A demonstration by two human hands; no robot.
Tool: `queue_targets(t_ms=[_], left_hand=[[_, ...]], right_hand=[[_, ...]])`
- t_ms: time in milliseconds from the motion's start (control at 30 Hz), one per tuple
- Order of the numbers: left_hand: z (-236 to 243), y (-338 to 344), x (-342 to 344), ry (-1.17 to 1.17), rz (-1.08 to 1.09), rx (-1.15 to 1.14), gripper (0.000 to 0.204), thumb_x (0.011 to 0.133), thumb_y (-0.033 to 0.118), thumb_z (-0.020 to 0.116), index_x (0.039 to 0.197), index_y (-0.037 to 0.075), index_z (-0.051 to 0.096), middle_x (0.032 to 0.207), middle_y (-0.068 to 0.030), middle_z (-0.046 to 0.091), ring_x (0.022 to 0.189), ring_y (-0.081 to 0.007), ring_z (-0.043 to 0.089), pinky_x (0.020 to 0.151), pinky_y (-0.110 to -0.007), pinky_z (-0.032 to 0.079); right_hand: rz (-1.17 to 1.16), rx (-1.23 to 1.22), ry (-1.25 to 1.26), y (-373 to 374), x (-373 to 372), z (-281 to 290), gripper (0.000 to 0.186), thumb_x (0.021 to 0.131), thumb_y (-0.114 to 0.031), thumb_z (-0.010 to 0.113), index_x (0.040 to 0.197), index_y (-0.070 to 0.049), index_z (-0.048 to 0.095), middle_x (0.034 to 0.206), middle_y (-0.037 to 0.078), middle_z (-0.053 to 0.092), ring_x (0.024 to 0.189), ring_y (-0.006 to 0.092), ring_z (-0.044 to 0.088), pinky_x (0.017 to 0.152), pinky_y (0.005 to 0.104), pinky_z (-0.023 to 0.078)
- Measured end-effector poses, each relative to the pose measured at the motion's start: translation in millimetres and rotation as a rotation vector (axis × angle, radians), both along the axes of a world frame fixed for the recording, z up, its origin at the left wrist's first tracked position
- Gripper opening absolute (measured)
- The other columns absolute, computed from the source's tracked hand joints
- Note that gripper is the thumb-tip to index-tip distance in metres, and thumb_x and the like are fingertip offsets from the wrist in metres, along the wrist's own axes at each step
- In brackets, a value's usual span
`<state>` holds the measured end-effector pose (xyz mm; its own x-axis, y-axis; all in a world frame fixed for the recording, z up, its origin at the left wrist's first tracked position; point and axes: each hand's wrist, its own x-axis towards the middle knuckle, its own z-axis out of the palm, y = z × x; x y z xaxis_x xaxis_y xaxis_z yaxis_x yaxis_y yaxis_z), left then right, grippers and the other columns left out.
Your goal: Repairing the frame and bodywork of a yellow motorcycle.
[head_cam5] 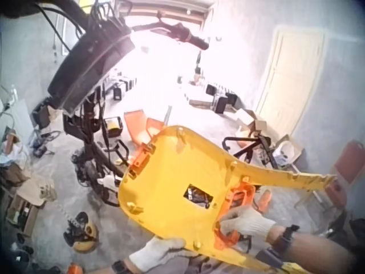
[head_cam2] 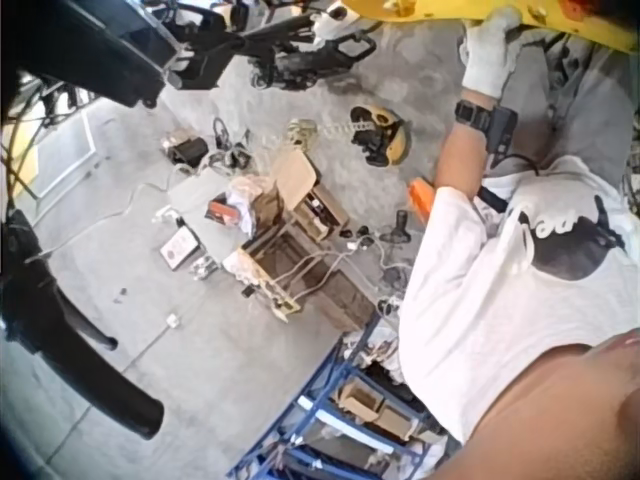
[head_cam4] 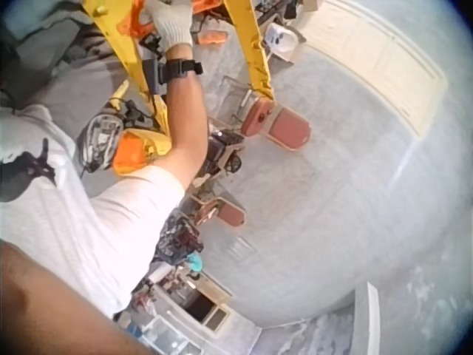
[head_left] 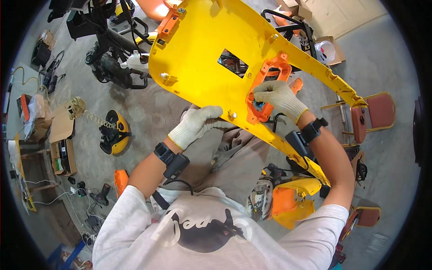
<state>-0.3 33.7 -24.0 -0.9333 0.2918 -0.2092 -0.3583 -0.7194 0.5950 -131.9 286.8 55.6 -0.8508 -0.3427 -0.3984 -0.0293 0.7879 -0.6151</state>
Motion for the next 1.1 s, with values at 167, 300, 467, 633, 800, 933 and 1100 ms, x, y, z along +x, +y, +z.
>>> queue_targets(t_ms=[167,300,467,633,800,933,1100], left_hand=[[1.1,0.5,0.6,0.008,-0.029,-0.003,0.050,0.095,0.011,0.060,0.141,-0.003,0.048,0.133,-0.0200,0.062,0.116,-0.0337,0.066,0.093,-0.049,0.060],[-0.5,-0.5,1.5,0.029,-0.027,-0.006,0.052,0.095,0.012,0.060,0.143,-0.002,0.047,0.136,-0.0196,0.061,0.119,-0.0335,0.065,0.095,-0.049,0.059],[-2.3,1.0,1.3,-0.007,-0.009,0.004,0.052,0.095,0.011,0.060,0.143,-0.003,0.046,0.135,-0.0198,0.061,0.118,-0.0338,0.065,0.095,-0.050,0.059],[-4.4,2.8,2.3,-0.029,0.006,0.017,0.053,0.094,0.008,0.061,0.143,-0.003,0.046,0.134,-0.0210,0.061,0.117,-0.0343,0.066,0.093,-0.049,0.060],[-9.0,2.6,0.9,-0.037,-0.001,0.039,0.049,0.095,0.004,0.059,0.142,-0.005,0.047,0.133,-0.0227,0.062,0.117,-0.0357,0.066,0.093,-0.050,0.060],[-8.0,3.1,2.2,-0.027,0.020,0.076,0.048,0.095,0.002,0.057,0.141,-0.006,0.048,0.133,-0.0230,0.062,0.117,-0.0363,0.066,0.094,-0.050,0.060],[-11.1,3.3,1.4,-0.052,0.013,0.056,0.047,0.095,0.003,0.057,0.141,-0.006,0.048,0.133,-0.0230,0.062,0.117,-0.0360,0.066,0.095,-0.050,0.060]], right_hand=[[-0.068,-0.078,0.013,1.4,-6.5,-14.4,0.027,0.083,-0.022,0.075,0.100,-0.001,0.078,0.096,0.013,0.076,0.087,0.0192,0.071,0.081,0.0324,0.054],[-0.041,-0.048,0.033,-1.7,-6.3,-12.3,0.026,0.083,-0.020,0.074,0.101,-0.001,0.078,0.097,0.012,0.076,0.087,0.0194,0.071,0.081,0.0324,0.054],[0.018,-0.024,0.045,-11.0,-2.7,-13.8,0.022,0.085,-0.017,0.072,0.100,-0.001,0.078,0.093,0.011,0.077,0.082,0.0192,0.071,0.078,0.0314,0.054],[0.041,0.007,0.081,-14.0,-6.0,-16.3,0.023,0.083,-0.018,0.072,0.098,-0.002,0.078,0.091,0.012,0.077,0.079,0.0195,0.071,0.076,0.0310,0.055],[0.022,0.085,0.050,-19.0,-8.0,-16.5,0.026,0.080,-0.020,0.071,0.097,-0.001,0.078,0.091,0.013,0.077,0.078,0.0218,0.072,0.075,0.0323,0.055],[-0.016,0.089,0.121,-21.4,-4.9,-16.9,0.026,0.079,-0.019,0.073,0.098,-0.002,0.078,0.092,0.013,0.076,0.080,0.0230,0.072,0.076,0.0335,0.055],[-0.056,0.136,0.129,-21.0,-6.5,-17.2,0.028,0.079,-0.021,0.075,0.098,-0.001,0.077,0.094,0.013,0.076,0.084,0.0239,0.072,0.078,0.0346,0.055]])
